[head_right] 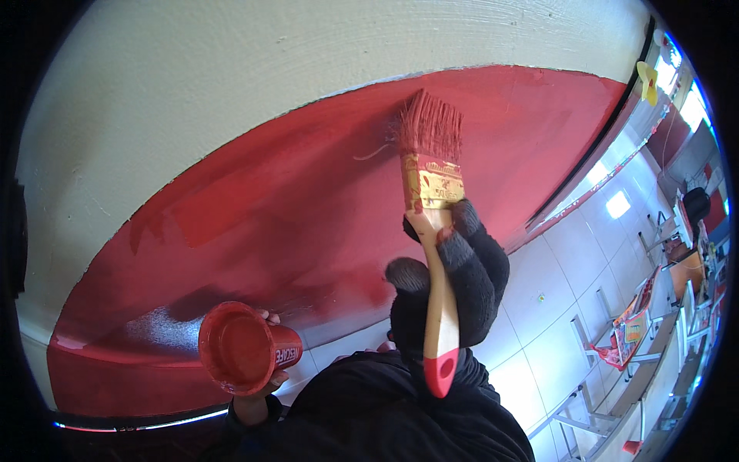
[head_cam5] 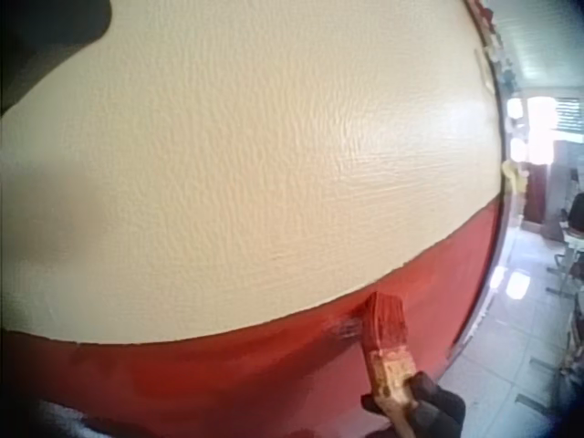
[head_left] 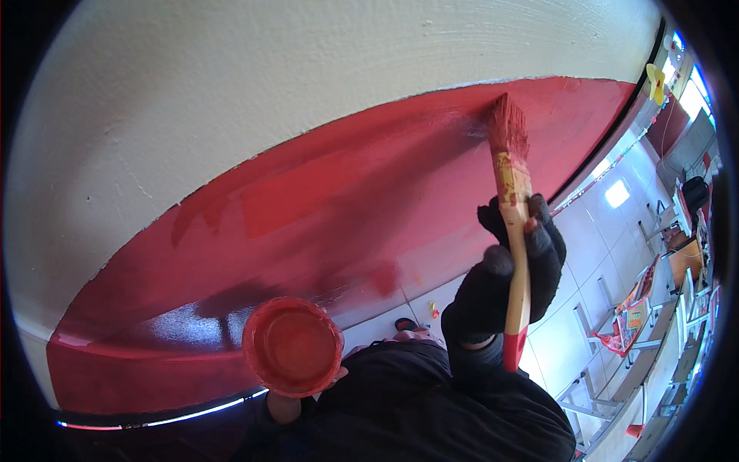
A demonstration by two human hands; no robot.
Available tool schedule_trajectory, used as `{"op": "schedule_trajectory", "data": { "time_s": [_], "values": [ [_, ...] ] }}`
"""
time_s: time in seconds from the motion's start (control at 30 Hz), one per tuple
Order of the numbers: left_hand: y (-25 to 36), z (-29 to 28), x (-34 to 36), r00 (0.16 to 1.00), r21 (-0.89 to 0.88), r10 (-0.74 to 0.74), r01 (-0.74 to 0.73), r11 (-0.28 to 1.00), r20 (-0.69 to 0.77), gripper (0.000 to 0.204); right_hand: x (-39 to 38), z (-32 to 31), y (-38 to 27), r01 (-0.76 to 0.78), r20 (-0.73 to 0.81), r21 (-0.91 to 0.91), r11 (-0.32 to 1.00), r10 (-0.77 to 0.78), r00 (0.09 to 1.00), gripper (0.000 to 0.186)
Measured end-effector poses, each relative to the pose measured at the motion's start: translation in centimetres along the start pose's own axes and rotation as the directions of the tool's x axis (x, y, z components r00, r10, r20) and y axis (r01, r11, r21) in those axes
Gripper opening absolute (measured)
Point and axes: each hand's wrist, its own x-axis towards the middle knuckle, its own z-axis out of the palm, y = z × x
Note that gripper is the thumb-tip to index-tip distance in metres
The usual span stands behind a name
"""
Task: The person paints a section of a wall by dipping paintbrushes into a container of red paint and brushing the paint onto the wall surface.
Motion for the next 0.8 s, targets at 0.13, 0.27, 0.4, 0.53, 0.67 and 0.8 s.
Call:
{"op": "schedule_trajectory", "data": {
  "time_s": [0.13,0.27,0.4,0.53,0.67,0.8],
  "values": [
    [-0.1,-0.3,-0.1,1.000,-0.011,0.007,-0.007,1.000,-0.015,0.090,0.6,0.6,-1.8,-0.043,0.053,-0.040,0.998,0.045,0.998,0.037],
    [-0.1,-0.5,-0.4,1.000,-0.027,0.009,-0.009,1.000,-0.025,0.090,0.0,1.2,-3.5,-0.034,0.069,-0.045,0.998,0.037,0.997,0.039],
    [-0.1,-0.8,-0.4,1.000,-0.045,0.013,-0.014,0.999,-0.025,0.091,0.4,1.5,-5.7,-0.009,0.201,-0.028,1.000,0.014,0.979,0.038],
    [-0.1,-1.2,-0.6,0.999,-0.050,0.019,-0.020,0.999,-0.034,0.091,0.8,1.0,-6.5,0.006,0.461,0.091,0.996,-0.047,0.886,0.041],
    [0.0,-1.6,-0.8,0.999,-0.060,0.025,-0.027,0.998,-0.039,0.092,0.8,1.6,-7.0,-0.077,0.719,0.325,0.943,-0.193,0.668,0.028],
    [0.3,-2.3,-1.3,0.998,-0.061,0.029,-0.033,0.998,-0.063,0.092,-0.6,2.7,-8.6,-0.046,0.667,0.396,0.917,-0.253,0.701,0.031]
  ]
}}
